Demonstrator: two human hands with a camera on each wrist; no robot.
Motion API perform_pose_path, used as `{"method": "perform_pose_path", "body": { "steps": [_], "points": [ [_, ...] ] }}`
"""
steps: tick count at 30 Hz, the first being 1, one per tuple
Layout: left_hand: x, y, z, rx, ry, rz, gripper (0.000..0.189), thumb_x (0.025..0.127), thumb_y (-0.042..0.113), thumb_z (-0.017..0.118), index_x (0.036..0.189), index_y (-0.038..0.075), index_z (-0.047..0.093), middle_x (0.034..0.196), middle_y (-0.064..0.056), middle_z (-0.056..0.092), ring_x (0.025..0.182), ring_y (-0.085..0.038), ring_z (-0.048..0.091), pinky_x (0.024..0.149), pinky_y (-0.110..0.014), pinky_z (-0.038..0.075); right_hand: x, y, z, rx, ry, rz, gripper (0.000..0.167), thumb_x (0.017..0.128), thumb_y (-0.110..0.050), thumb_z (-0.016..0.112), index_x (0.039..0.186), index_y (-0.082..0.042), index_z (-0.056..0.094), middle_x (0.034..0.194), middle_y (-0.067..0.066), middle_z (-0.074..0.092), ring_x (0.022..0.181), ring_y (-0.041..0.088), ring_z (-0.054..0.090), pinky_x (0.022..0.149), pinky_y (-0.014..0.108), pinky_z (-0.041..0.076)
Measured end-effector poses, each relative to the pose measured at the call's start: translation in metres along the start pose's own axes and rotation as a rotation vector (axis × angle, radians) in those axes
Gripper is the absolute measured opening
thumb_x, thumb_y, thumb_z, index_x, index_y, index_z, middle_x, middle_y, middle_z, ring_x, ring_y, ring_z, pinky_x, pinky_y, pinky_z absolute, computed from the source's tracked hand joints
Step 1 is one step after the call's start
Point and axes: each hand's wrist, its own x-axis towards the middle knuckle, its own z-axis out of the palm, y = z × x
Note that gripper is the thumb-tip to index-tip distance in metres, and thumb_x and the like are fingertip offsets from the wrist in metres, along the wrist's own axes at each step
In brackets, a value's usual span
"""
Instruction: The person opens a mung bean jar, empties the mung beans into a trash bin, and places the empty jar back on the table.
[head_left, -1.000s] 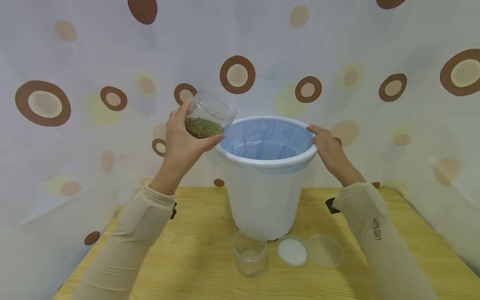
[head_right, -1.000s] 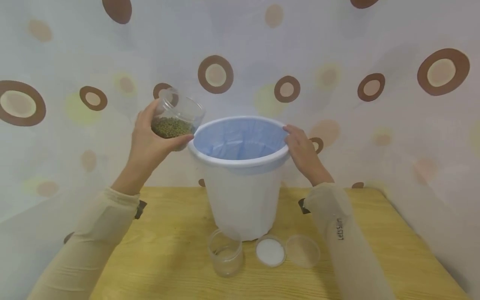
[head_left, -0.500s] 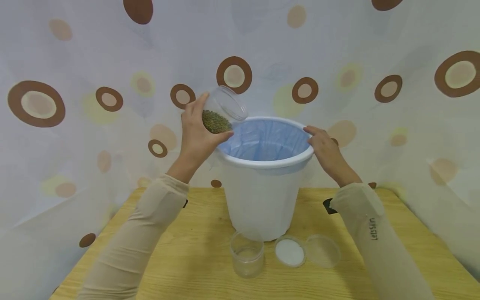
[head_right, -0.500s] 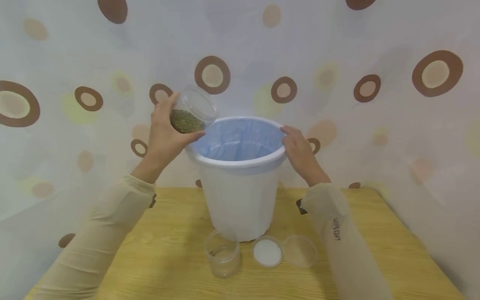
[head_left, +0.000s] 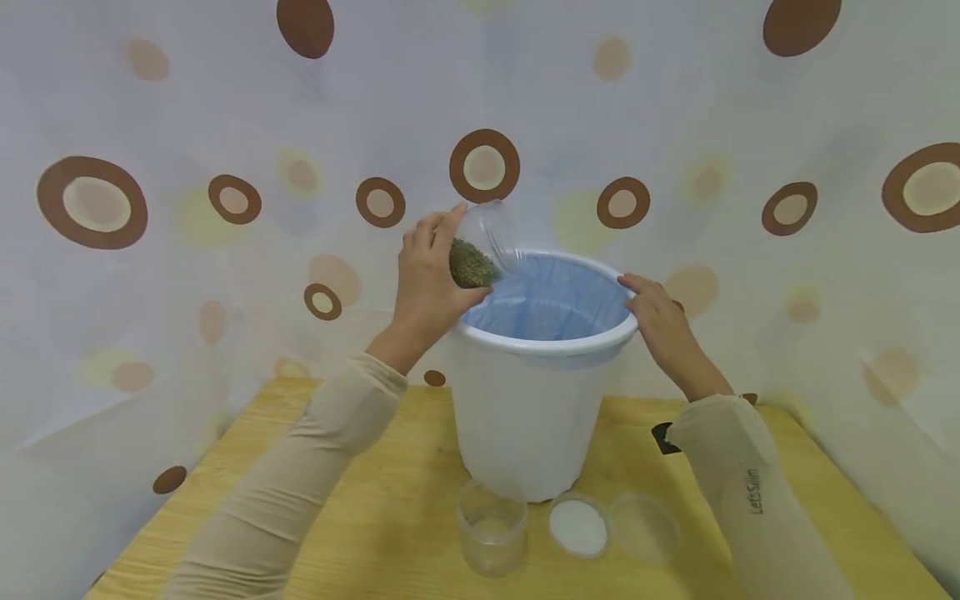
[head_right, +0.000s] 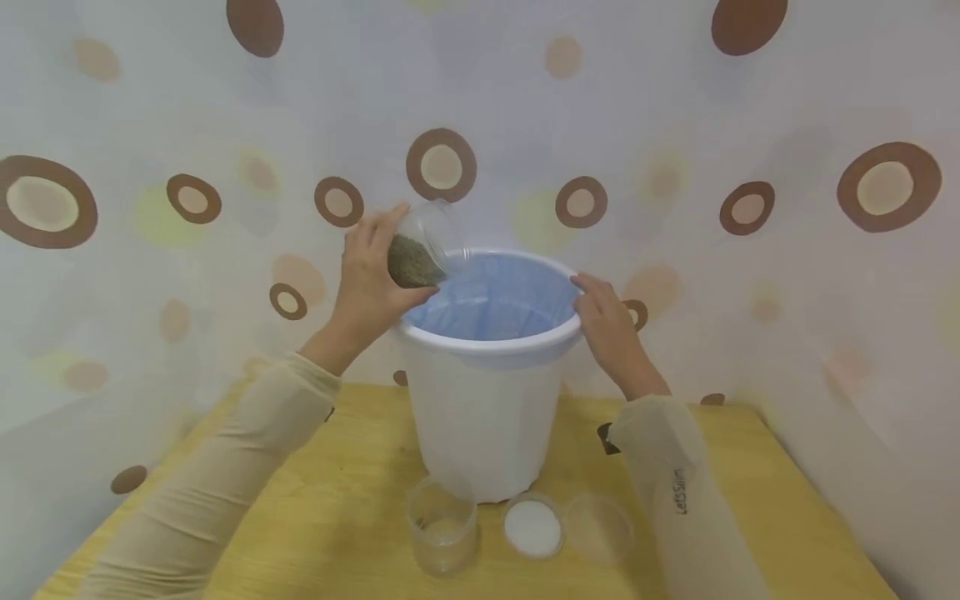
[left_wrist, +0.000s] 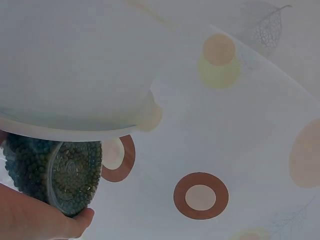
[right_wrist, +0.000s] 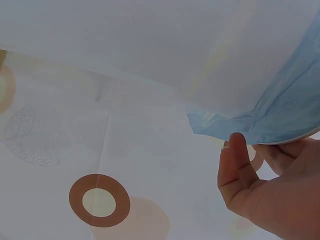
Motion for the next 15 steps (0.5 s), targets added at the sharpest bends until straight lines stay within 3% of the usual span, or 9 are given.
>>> {"method": "perform_pose_path", "body": {
  "steps": [15],
  "points": [
    [0.0, -0.003, 0.012, 0.146, -0.021, 0.097, 0.099, 0.064, 0.021, 0.091, 0.146, 0.009, 0.037, 0.134, -0.017, 0.042, 0.127, -0.035, 0.036, 0.106, -0.049, 0.031, -0.002, 0.005, 0.0, 0.038, 0.018, -0.009, 0.05, 0.1, -0.018, 0.031, 0.146, 0.0, 0.036, 0.155, 0.018, 0.027, 0.143, 0.034, 0.02, 0.113, 0.053, 0.019]
  ]
}}
